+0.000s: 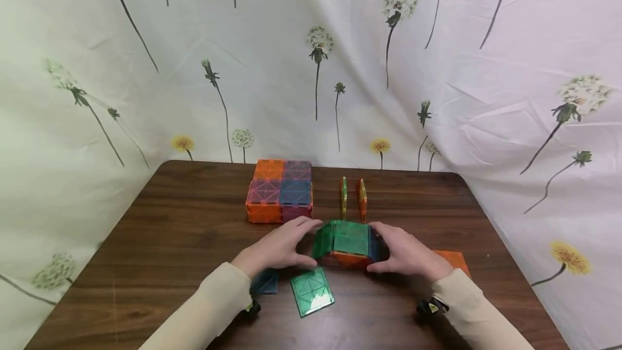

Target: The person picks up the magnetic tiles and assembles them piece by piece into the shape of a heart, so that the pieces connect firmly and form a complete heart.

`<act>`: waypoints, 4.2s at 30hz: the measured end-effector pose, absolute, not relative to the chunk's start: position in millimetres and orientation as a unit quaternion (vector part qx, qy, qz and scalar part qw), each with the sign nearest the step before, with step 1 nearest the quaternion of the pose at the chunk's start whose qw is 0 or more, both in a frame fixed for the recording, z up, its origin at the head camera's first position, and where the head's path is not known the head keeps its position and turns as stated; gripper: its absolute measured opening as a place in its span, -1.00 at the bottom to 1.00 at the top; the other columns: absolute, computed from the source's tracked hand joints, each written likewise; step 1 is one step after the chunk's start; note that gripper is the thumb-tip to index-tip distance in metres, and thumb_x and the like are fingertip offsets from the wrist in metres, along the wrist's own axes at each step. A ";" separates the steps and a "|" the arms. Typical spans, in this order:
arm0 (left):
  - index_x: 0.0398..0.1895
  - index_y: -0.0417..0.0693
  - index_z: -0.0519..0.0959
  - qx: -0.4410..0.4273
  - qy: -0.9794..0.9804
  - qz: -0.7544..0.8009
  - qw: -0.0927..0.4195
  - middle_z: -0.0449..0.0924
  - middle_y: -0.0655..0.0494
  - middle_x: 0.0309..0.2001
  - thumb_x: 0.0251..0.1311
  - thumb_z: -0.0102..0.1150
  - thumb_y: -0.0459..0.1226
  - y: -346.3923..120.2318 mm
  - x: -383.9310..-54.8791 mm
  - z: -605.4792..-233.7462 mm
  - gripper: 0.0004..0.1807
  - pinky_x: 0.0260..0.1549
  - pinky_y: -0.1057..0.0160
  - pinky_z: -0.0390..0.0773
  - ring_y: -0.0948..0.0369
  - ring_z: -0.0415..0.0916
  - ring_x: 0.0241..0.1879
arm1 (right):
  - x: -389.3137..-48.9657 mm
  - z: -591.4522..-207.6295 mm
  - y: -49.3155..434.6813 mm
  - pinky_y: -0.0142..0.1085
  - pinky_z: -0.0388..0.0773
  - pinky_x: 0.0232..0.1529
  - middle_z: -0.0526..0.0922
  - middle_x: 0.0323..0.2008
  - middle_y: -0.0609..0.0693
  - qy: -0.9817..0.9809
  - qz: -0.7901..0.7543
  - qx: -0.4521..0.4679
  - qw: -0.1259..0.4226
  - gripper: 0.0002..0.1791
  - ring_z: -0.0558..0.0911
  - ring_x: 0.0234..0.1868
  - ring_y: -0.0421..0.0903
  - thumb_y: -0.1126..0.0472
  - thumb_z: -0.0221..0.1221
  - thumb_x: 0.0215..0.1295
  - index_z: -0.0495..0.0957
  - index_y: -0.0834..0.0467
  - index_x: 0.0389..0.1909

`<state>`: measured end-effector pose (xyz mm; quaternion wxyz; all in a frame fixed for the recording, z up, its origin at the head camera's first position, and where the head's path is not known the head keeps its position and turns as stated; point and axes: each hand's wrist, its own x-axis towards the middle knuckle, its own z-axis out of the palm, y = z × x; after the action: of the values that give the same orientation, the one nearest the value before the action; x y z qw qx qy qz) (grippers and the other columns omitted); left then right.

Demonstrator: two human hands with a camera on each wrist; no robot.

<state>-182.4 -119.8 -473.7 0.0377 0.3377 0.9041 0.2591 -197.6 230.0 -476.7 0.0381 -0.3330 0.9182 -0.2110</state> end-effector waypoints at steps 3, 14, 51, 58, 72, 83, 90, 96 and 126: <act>0.45 -0.07 0.44 0.314 0.926 0.208 0.020 0.51 0.01 0.22 0.13 0.54 0.16 -135.7 -169.5 -476.9 -0.09 0.11 -0.03 0.63 0.07 0.52 0.15 | -197.9 -475.8 229.5 -0.10 0.65 0.06 0.62 0.11 -0.06 0.916 -0.217 -0.336 0.041 0.02 0.62 0.02 -0.13 -0.33 0.52 0.08 0.35 0.10 0.43; -0.15 0.13 0.56 0.306 0.928 0.209 0.040 0.43 0.26 -0.20 0.12 0.51 0.21 -155.9 -136.5 -493.9 -0.51 -0.32 0.24 0.48 0.28 0.35 -0.27 | -199.4 -476.7 224.2 -0.09 0.66 0.11 0.62 0.14 -0.08 0.909 -0.239 -0.337 0.048 -0.01 0.61 0.05 -0.17 -0.31 0.53 0.08 0.36 0.07 0.41; -0.07 -0.04 0.47 0.134 0.923 0.360 -0.001 0.57 0.04 -0.25 0.37 0.29 0.18 -178.7 -126.4 -482.1 -0.50 -0.30 0.23 0.55 0.24 0.50 -0.30 | -193.0 -469.8 132.3 -0.06 0.71 -0.08 0.58 0.22 0.05 0.910 -0.144 -0.387 -0.034 0.09 0.63 0.07 -0.08 -0.30 0.54 0.06 0.28 0.11 0.49; 0.12 -0.06 0.34 0.086 0.905 0.416 -0.002 0.60 -0.13 0.01 0.16 0.52 0.14 -186.6 -129.2 -486.5 -0.27 -0.13 0.11 0.69 0.08 0.63 -0.10 | -188.2 -478.3 112.8 -0.11 0.74 -0.23 0.49 0.23 0.05 0.907 -0.127 -0.388 -0.103 0.04 0.60 0.11 -0.05 -0.25 0.56 0.08 0.28 -0.04 0.51; 0.58 -0.27 0.13 0.135 0.928 0.343 -0.056 0.46 -0.11 0.18 -0.03 0.63 0.19 -199.7 -132.8 -492.3 0.28 -0.08 0.11 0.63 0.05 0.50 0.03 | -184.4 -478.0 110.5 -0.28 0.69 0.05 0.38 0.29 0.04 0.857 -0.292 -0.419 -0.065 -0.20 0.60 0.12 -0.11 -0.13 0.50 0.22 0.44 0.10 0.39; 0.46 -0.34 0.24 0.116 0.923 0.358 -0.081 0.49 -0.19 0.13 0.00 0.65 0.12 -205.5 -137.5 -498.7 0.14 -0.14 0.14 0.72 -0.02 0.56 0.04 | -182.5 -481.9 98.6 -0.25 0.69 -0.10 0.63 -0.03 0.03 0.886 -0.325 -0.327 -0.049 -0.12 0.70 -0.07 -0.10 -0.17 0.47 0.26 0.31 0.21 0.39; 0.51 -0.39 0.15 0.078 0.939 0.326 -0.079 0.48 -0.28 0.17 0.00 0.59 0.23 -208.9 -145.0 -495.5 0.26 0.07 -0.13 0.64 -0.09 0.56 0.11 | -190.5 -485.6 90.1 -0.19 0.71 -0.01 0.61 0.04 0.02 0.880 -0.354 -0.314 -0.038 -0.11 0.72 0.03 -0.06 -0.10 0.47 0.29 0.25 0.20 0.44; 0.59 -0.43 -0.01 0.062 0.946 0.312 -0.068 0.44 -0.37 0.24 0.05 0.51 0.31 -209.9 -149.2 -492.8 0.38 0.13 -0.24 0.58 -0.18 0.54 0.17 | -195.1 -487.1 85.3 -0.14 0.70 0.05 0.61 0.04 0.04 0.877 -0.363 -0.310 -0.050 -0.12 0.70 0.07 -0.07 -0.06 0.49 0.27 0.25 0.18 0.43; 0.68 -0.34 -0.16 0.014 0.961 0.268 -0.067 -0.29 -0.50 0.60 0.11 0.25 0.49 -158.6 -151.6 -464.7 0.45 0.13 -0.43 0.51 -0.48 0.03 0.49 | -245.5 -462.1 74.4 0.11 0.46 0.38 0.14 0.61 0.23 0.896 -0.277 -0.334 -0.092 -0.38 0.39 0.51 0.19 -0.10 0.11 0.62 0.36 0.06 0.55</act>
<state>-151.6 -158.6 -464.7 -0.0667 0.0143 0.9609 0.2685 -245.5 74.4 -462.1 -0.0916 -0.3344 0.8962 -0.2767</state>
